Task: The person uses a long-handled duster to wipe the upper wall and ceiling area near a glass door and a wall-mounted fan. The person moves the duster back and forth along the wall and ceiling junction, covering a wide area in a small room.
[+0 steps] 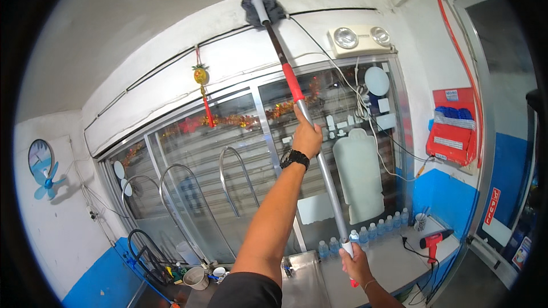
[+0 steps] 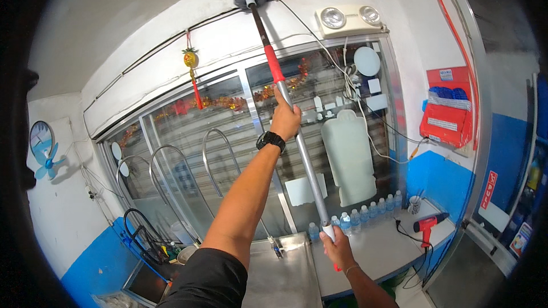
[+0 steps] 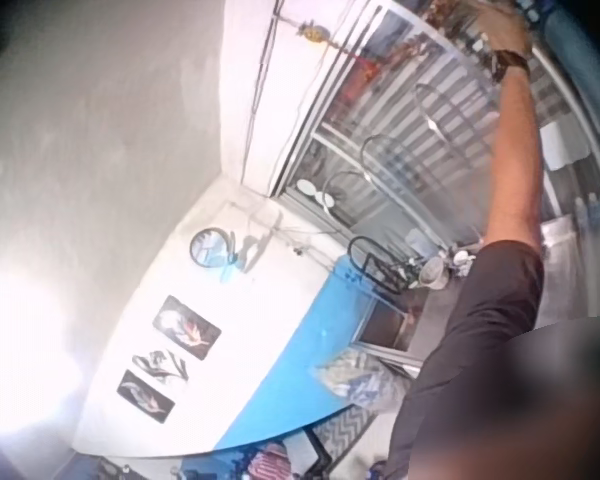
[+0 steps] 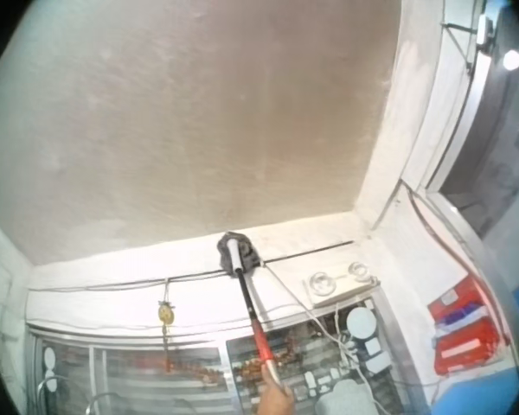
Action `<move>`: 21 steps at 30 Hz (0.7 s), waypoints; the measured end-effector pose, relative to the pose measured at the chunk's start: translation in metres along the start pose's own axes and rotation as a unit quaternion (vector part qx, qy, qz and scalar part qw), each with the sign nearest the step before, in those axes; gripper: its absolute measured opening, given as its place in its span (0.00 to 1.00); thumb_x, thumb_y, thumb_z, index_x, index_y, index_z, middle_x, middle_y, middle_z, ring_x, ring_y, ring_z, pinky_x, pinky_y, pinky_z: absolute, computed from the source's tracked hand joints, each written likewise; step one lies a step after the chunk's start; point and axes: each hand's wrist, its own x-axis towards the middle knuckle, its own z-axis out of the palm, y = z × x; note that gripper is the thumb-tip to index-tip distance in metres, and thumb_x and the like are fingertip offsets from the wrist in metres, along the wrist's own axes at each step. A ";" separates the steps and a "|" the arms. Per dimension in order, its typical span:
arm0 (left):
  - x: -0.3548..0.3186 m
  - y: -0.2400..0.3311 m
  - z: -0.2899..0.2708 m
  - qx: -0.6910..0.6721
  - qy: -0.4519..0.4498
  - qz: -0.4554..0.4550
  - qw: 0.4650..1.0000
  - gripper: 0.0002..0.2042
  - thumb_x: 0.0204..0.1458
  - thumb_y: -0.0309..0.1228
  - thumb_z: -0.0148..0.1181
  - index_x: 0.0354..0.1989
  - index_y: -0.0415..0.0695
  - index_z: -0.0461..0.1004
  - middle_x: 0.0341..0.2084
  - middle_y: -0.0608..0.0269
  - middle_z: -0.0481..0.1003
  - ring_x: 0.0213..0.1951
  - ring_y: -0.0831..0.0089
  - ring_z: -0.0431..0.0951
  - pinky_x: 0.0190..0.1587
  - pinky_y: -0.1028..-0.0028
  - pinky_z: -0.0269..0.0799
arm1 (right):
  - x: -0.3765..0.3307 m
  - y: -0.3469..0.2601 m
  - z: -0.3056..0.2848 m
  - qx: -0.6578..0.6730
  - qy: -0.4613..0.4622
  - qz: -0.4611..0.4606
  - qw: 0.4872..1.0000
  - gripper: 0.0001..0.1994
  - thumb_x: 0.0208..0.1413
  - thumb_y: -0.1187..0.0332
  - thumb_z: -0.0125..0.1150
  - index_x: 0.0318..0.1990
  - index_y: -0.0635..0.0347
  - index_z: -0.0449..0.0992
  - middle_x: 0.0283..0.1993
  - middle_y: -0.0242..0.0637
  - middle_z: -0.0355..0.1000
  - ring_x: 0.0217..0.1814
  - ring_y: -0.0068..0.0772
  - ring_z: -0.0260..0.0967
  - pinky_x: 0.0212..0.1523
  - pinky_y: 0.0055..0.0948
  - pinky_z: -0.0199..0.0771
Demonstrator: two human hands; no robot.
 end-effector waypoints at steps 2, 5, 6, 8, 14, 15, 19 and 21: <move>0.001 -0.011 -0.008 0.008 -0.014 -0.013 1.000 0.45 0.60 0.33 0.53 0.75 0.37 0.26 0.34 0.31 0.78 0.36 0.36 0.80 0.41 0.47 0.76 | 0.005 0.003 0.010 0.020 -0.019 -0.010 1.000 0.14 0.65 0.58 0.63 0.44 0.60 0.72 0.27 0.27 0.72 0.21 0.19 0.68 0.23 0.26 0.71; 0.000 -0.037 -0.024 0.013 -0.021 -0.034 0.999 0.45 0.61 0.35 0.52 0.76 0.39 0.25 0.35 0.31 0.78 0.37 0.35 0.80 0.42 0.46 0.75 | 0.012 0.005 0.028 0.036 -0.041 -0.016 0.998 0.15 0.65 0.58 0.64 0.46 0.61 0.71 0.26 0.28 0.71 0.22 0.19 0.69 0.23 0.26 0.71; 0.000 -0.046 -0.030 0.020 -0.008 -0.033 0.999 0.45 0.61 0.35 0.52 0.76 0.39 0.25 0.35 0.30 0.78 0.37 0.35 0.80 0.43 0.46 0.75 | 0.015 0.005 0.031 0.022 -0.045 -0.010 0.999 0.16 0.65 0.58 0.64 0.47 0.61 0.71 0.26 0.28 0.71 0.22 0.19 0.69 0.23 0.26 0.71; 0.004 -0.063 -0.041 0.022 0.024 -0.038 0.999 0.44 0.61 0.33 0.52 0.76 0.38 0.26 0.37 0.28 0.78 0.39 0.34 0.80 0.45 0.47 0.75 | 0.023 0.002 0.034 -0.011 -0.045 -0.008 0.999 0.17 0.64 0.57 0.66 0.47 0.62 0.73 0.27 0.32 0.74 0.23 0.23 0.72 0.23 0.29 0.72; 0.023 -0.064 -0.044 0.062 0.117 -0.016 0.991 0.42 0.60 0.30 0.52 0.73 0.29 0.30 0.40 0.26 0.77 0.42 0.34 0.80 0.47 0.49 0.74 | 0.050 -0.015 -0.004 -0.083 -0.016 -0.071 0.994 0.21 0.63 0.52 0.66 0.48 0.63 0.75 0.33 0.46 0.79 0.36 0.42 0.79 0.38 0.38 0.75; 0.027 -0.057 -0.039 0.069 0.124 -0.016 0.990 0.42 0.60 0.29 0.52 0.73 0.28 0.30 0.39 0.26 0.77 0.42 0.35 0.80 0.46 0.49 0.74 | 0.053 -0.018 -0.014 -0.088 -0.018 -0.061 0.994 0.21 0.63 0.52 0.66 0.48 0.63 0.76 0.34 0.47 0.79 0.37 0.44 0.79 0.39 0.38 0.75; 0.037 -0.024 -0.012 0.039 0.080 -0.058 0.994 0.42 0.59 0.28 0.53 0.73 0.28 0.31 0.38 0.27 0.77 0.41 0.36 0.80 0.46 0.50 0.76 | 0.047 -0.020 -0.034 -0.038 -0.012 -0.037 0.999 0.18 0.63 0.56 0.66 0.46 0.63 0.76 0.30 0.38 0.76 0.29 0.26 0.74 0.29 0.32 0.72; 0.035 -0.008 0.010 0.051 0.046 -0.057 0.996 0.43 0.59 0.29 0.54 0.73 0.28 0.29 0.34 0.31 0.78 0.36 0.39 0.81 0.41 0.49 0.77 | 0.042 -0.015 -0.033 0.015 0.006 -0.022 1.000 0.15 0.64 0.57 0.66 0.46 0.61 0.77 0.26 0.30 0.73 0.24 0.18 0.68 0.25 0.26 0.70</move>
